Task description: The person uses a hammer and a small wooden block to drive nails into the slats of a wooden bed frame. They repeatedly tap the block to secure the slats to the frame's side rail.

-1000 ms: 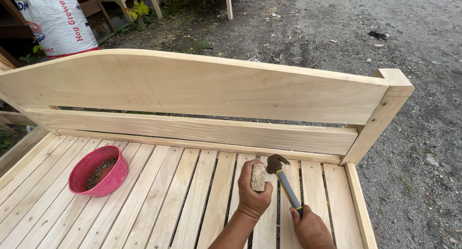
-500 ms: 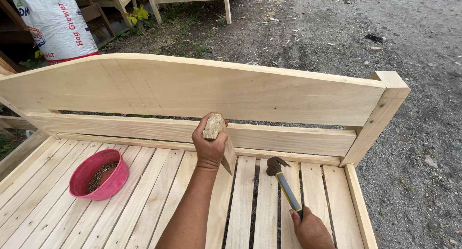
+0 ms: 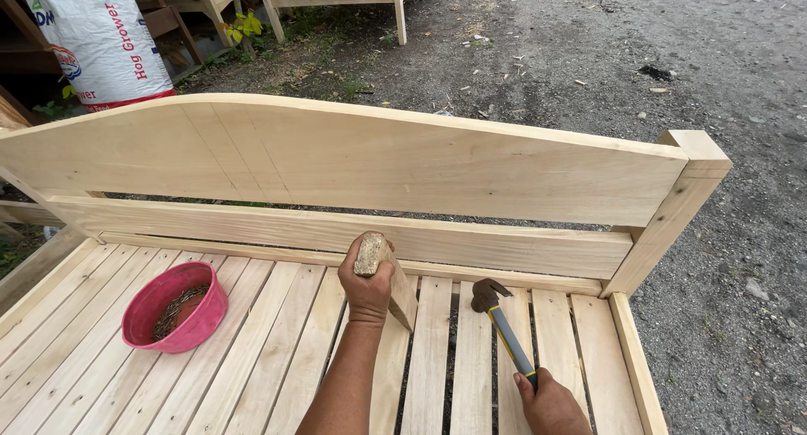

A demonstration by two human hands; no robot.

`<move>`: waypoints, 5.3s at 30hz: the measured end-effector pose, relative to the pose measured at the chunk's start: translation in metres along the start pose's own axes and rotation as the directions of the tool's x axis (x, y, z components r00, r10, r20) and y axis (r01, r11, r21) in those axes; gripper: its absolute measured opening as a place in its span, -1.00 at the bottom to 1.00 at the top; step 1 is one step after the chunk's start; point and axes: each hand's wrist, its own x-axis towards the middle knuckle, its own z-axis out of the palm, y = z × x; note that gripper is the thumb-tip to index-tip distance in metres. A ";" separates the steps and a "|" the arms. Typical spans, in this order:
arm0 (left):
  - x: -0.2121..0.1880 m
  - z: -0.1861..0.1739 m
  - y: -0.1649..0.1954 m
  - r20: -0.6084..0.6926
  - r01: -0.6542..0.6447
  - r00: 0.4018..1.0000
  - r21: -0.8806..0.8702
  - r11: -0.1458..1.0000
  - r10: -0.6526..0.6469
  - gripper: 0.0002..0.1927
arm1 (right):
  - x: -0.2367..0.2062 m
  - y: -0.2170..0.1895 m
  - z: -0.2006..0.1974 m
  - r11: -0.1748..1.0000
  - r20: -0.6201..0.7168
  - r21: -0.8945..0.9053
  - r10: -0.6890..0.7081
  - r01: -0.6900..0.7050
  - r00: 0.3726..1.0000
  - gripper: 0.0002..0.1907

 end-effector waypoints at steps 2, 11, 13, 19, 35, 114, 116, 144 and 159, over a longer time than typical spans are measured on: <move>-0.010 -0.003 -0.006 -0.043 0.102 0.994 0.006 0.995 -0.102 -0.58 | 0.002 0.001 0.002 1.000 -0.015 -0.005 -0.011 0.011 1.000 -0.39; 0.000 0.008 -0.030 -0.002 0.382 0.924 0.075 0.921 -0.383 -0.65 | -0.046 -0.033 -0.029 0.963 -0.033 0.232 -0.131 0.135 0.991 -0.38; 0.003 0.008 -0.034 0.026 0.400 0.916 0.049 0.915 -0.401 -0.61 | -0.072 -0.053 -0.055 0.920 -0.099 0.307 -0.223 0.243 0.970 -0.40; 0.001 0.012 -0.037 0.106 0.381 0.917 0.046 0.923 -0.384 -0.58 | -0.136 -0.088 -0.109 0.735 -0.303 0.391 -0.465 0.554 0.832 -0.53; -0.028 0.009 -0.047 0.123 0.405 0.901 0.104 0.908 -0.416 -0.40 | -0.151 -0.074 -0.108 0.697 -0.276 0.413 -0.517 0.586 0.810 -0.46; 0.028 0.033 -0.056 0.357 0.438 0.800 0.203 0.876 -0.483 -0.81 | 0.008 0.027 -0.011 0.442 0.399 -0.567 -0.591 0.695 0.701 -0.64; 0.028 0.030 -0.058 0.392 0.342 0.812 0.280 0.897 -0.432 -0.83 | 0.010 0.013 -0.007 0.407 0.412 -0.597 -0.583 0.691 0.700 -0.64; 0.049 0.025 -0.052 0.227 0.407 0.854 0.270 0.873 -0.468 -0.94 | 0.005 -0.036 -0.007 0.611 0.207 -0.565 -0.544 0.554 0.813 -0.77; 0.051 0.041 -0.050 0.134 0.486 0.841 0.235 0.842 -0.523 -0.86 | -0.012 -0.064 -0.036 0.778 0.073 -0.532 -0.352 0.335 0.933 -0.81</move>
